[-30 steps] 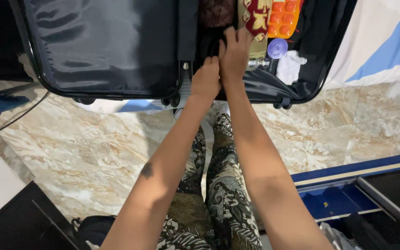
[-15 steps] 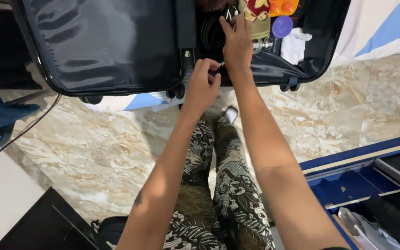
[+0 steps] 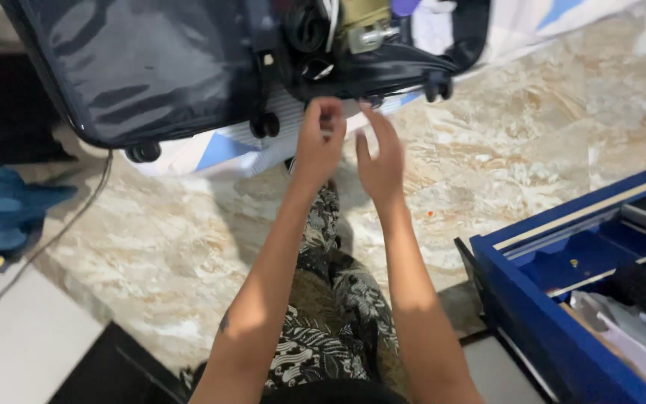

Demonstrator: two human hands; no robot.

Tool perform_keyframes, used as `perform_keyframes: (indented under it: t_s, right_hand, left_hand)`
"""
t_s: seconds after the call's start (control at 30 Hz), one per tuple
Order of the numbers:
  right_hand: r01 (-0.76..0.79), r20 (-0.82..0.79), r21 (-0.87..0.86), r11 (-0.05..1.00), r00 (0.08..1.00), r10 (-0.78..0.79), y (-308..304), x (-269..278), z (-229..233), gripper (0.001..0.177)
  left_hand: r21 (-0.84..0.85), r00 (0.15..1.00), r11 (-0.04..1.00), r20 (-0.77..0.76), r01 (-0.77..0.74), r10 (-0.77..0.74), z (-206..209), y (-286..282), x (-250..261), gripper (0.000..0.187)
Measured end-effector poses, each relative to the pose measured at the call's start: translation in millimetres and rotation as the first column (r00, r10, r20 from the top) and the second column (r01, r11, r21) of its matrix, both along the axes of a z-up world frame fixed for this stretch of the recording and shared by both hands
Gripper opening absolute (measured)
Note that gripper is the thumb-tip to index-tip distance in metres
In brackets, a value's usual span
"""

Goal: The person packs toiletries and small personal items into an open suitcase. They repeatedly pick up items from a red table, including bottles, tubes, a watch, a wallet, and a phone, then place them into the suitcase. The person also handles a charging cable and a small basket of items before placing them in the suitcase.

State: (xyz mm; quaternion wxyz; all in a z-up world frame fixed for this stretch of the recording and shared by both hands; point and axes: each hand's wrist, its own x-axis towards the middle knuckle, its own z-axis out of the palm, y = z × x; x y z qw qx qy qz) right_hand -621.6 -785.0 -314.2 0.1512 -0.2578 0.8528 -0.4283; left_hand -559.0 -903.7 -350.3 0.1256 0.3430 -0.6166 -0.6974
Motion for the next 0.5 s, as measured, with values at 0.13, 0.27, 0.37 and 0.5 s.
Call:
perform_keyframes:
  t_s: [0.13, 0.27, 0.37, 0.5]
  right_hand:
    - [0.245, 0.126, 0.016, 0.969, 0.961, -0.245, 92.2, 58.6, 85.6, 0.035]
    - [0.431, 0.107, -0.083, 0.898, 0.9, -0.422, 188.3, 126.6, 159.9, 0.032]
    - [0.557, 0.111, -0.168, 0.813, 0.83, -0.546, 258.5, 184.2, 223.2, 0.031]
    - [0.693, 0.108, -0.294, 0.659, 0.709, -0.697, 336.0, 282.9, 303.6, 0.028]
  left_hand:
    - [-0.009, 0.981, 0.981, -0.01, 0.194, -0.194, 59.6, 60.5, 34.9, 0.016]
    - [-0.02, 0.893, 0.894, -0.033, 0.448, -0.449, 144.9, 129.3, 86.8, 0.017]
    - [-0.062, 0.787, 0.807, -0.192, 0.587, -0.586, 214.9, 186.2, 121.9, 0.016]
    - [-0.23, 0.508, 0.568, -0.273, 0.79, -0.817, 303.4, 251.2, 176.3, 0.02]
